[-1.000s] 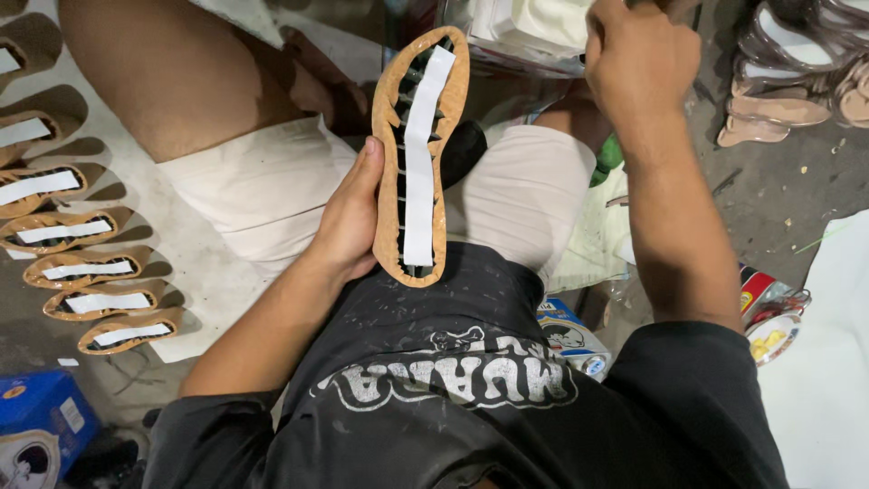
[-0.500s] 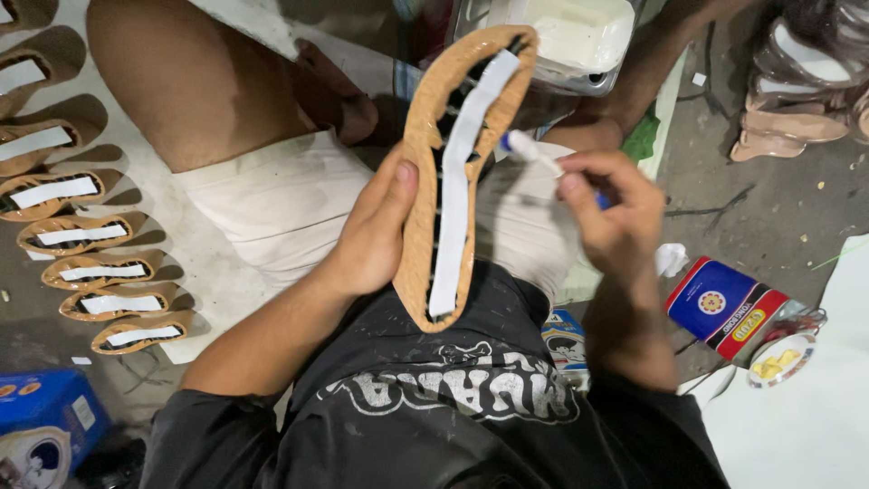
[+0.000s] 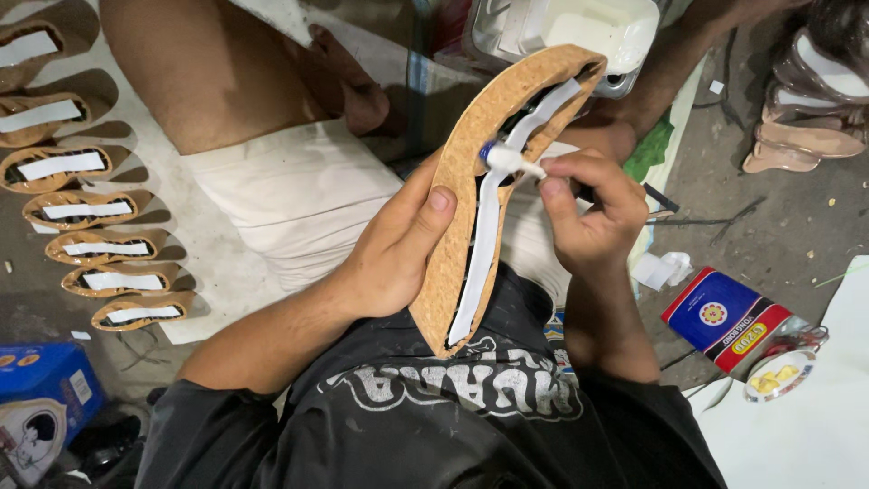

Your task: The person applies white glue to the edges of a cork sandal sole using a small brush. They repeatedly dip the brush into a container of glue and spread it along the perimeter of the sole. The person handles multiple sandal soles, placing finished ones aside.

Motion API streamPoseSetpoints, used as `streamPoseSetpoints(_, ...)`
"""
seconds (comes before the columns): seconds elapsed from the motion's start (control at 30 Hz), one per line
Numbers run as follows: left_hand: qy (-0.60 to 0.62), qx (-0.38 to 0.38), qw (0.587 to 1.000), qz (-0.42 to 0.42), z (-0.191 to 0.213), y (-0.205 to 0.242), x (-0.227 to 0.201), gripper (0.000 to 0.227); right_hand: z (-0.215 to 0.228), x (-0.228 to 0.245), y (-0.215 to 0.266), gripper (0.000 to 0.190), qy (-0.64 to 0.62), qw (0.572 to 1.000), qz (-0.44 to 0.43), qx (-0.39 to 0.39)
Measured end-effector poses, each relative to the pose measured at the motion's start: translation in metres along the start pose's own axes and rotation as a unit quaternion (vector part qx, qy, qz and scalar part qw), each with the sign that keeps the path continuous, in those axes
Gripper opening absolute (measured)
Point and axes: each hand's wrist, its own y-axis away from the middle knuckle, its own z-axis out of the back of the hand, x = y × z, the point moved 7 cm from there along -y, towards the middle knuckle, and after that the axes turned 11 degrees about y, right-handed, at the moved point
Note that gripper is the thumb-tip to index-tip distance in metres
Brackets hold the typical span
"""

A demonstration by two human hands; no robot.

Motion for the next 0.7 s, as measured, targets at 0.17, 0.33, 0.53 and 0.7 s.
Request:
streamPoseSetpoints(0.17,-0.032,-0.002,0.999,-0.005,-0.001,0.000,-0.003,0.065,0.001,0.007,0.001,0.014,-0.008,0.998,0.053,0.023)
streamPoseSetpoints(0.33,-0.049,-0.006,0.999,-0.018,-0.002,0.000,-0.005,0.064,0.008,0.014,0.001,0.017,0.002,0.993,0.115,0.009)
streamPoseSetpoints(0.53,-0.070,0.005,0.997,-0.032,-0.006,0.002,-0.009,0.062,0.009,0.005,-0.003,0.017,-0.004,0.996,0.085,0.005)
streamPoseSetpoints(0.7,-0.052,0.003,0.998,-0.033,-0.007,0.000,-0.010,0.062,0.004,0.006,-0.003,0.017,0.010,0.994,0.103,0.030)
